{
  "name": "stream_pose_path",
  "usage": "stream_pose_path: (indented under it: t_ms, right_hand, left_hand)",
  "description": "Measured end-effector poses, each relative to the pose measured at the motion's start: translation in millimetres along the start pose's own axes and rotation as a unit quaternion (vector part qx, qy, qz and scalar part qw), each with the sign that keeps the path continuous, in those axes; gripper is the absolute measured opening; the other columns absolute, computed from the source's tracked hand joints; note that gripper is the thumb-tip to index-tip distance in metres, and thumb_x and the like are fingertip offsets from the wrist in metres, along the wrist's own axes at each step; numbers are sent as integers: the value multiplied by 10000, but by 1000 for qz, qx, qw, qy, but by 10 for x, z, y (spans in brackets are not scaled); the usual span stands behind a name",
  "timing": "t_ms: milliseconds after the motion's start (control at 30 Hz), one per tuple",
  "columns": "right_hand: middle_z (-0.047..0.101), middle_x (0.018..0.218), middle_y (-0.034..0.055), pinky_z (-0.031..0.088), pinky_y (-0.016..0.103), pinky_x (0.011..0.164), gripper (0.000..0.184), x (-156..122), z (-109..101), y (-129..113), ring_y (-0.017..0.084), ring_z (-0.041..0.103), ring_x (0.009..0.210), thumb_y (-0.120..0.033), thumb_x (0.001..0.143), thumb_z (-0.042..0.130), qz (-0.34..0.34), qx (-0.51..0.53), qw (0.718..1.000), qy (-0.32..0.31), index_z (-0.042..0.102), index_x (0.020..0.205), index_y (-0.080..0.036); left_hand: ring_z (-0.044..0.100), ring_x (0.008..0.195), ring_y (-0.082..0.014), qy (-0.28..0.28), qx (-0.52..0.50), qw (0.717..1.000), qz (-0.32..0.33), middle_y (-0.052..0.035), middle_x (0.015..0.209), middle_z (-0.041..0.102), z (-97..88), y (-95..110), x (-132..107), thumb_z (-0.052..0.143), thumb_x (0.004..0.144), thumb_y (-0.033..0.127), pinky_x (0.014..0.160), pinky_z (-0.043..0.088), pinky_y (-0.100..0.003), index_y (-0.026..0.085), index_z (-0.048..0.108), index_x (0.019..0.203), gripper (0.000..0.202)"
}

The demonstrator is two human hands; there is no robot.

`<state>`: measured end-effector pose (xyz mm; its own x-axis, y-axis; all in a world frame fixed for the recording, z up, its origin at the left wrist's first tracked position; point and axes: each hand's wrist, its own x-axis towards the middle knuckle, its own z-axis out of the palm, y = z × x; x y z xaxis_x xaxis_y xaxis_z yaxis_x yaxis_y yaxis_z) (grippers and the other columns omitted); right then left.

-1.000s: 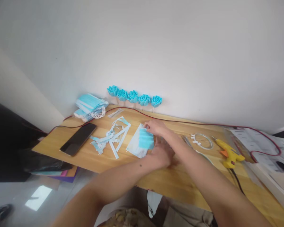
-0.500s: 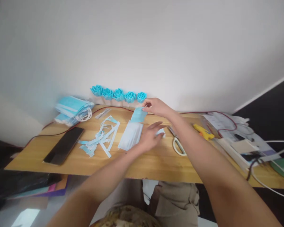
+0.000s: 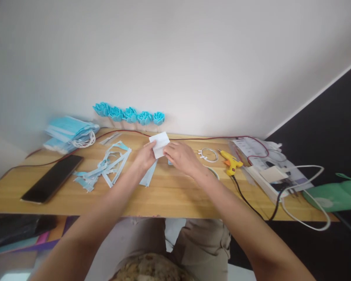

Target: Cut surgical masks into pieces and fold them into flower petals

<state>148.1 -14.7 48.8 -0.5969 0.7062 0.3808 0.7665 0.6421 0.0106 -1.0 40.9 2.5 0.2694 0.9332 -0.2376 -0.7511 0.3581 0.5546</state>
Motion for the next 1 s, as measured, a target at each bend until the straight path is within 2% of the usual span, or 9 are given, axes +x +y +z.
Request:
stream_pose_path:
  t_ms: [167,300,433,533,667,767,900,1000]
  right_hand:
    - [731,956,70,421,355,828,160,-247,183,43,221,624,917,-135,920,523,-20,-7,999,24,664,901,-208]
    - [737,887,50,414,353,839,229,-334,201,8,207,627,916,-146,946,488,-31,3,999,25,693,892,-234]
    - [744,896,51,423,342,801,259,-360,195,-78,203,641,902,-156,961,467,-32,27,999,27,706,899,-235]
    - [752,929,43,426,336,795,193,-356,172,-60,200,649,869,-222,964,511,-2,58,996,62,697,910,-231]
    - [742,876,37,439,331,797,151,-266,59,75,197,642,841,-267,950,550,42,89,987,124,679,882,-228]
    - [728,950,50,453,348,848,170,-144,-41,178,207,634,937,-259,955,522,56,111,982,143,667,869,-233]
    - [700,1111,69,452,366,916,147,-37,-58,277,217,622,1051,-224,935,518,86,144,977,132,660,896,-233]
    - [719,1032,59,463,346,884,123,-45,32,329,207,648,974,-232,918,538,121,182,969,119,661,909,-232]
  left_hand:
    - [671,677,-178,-2,79,997,16,-49,689,701,-42,-85,-15,751,750,240,685,519,-287,125,618,761,176]
    - [658,674,-179,15,108,993,41,-53,682,701,-39,-94,-64,799,698,315,623,474,-266,133,629,730,251]
    - [592,584,-137,-45,175,982,57,-49,680,698,-28,-79,-135,805,667,387,568,434,-245,123,663,747,311]
    - [543,543,-112,-70,221,971,55,-38,664,683,-24,-67,-165,791,665,421,558,417,-237,113,686,770,342]
    - [568,606,-119,-78,250,963,62,-46,704,690,0,-59,-194,762,692,416,618,449,-240,115,708,778,318]
    - [606,705,-147,-93,269,957,62,-64,799,713,38,-64,-235,745,710,398,696,491,-271,132,729,819,288]
    - [627,836,-183,-129,293,945,64,-79,918,725,75,-81,-281,719,734,395,728,513,-282,158,747,901,291]
    - [630,867,-192,-143,297,942,62,-81,901,723,78,-96,-285,686,765,443,714,510,-269,167,749,914,320]
